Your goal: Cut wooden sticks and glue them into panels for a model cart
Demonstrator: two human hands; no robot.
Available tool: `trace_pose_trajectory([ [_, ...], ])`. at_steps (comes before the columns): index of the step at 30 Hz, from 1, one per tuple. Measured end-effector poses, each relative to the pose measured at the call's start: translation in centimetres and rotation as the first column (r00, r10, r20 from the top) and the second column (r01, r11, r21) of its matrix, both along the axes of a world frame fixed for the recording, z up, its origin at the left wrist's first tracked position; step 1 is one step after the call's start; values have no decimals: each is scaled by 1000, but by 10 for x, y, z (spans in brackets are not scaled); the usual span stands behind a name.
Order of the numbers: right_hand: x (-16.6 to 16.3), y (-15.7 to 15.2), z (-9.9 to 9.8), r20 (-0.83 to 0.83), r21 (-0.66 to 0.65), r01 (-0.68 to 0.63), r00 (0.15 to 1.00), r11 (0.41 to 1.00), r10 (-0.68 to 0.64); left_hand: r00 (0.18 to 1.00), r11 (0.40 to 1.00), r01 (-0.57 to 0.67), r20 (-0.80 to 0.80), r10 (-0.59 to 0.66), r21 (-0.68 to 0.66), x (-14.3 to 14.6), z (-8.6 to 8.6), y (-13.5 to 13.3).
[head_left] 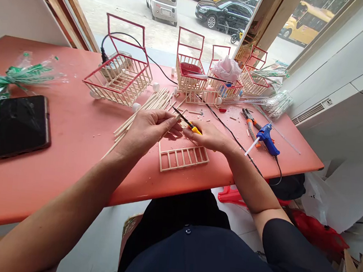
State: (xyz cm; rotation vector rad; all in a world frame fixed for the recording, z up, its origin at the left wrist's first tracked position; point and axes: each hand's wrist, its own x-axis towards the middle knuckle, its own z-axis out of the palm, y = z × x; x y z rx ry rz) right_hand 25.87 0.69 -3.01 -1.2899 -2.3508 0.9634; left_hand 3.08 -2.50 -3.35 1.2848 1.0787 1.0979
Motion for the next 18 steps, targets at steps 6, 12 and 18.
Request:
trace_pose_trajectory([
  [6, -3, -3, 3, 30, 22, 39, 999, 999, -39, 995, 999, 34, 94, -32, -19, -1, -7, 1],
  [12, 1, -2, 3, 9, 11, 50, 999, 999, -50, 986, 985, -85, -127, 105, 151, -6, -4, 2],
  [18, -1, -5, 5, -64, 15, 76, 995, 997, -75, 955, 950, -168, -195, 223, 263, -7, 4, -2],
])
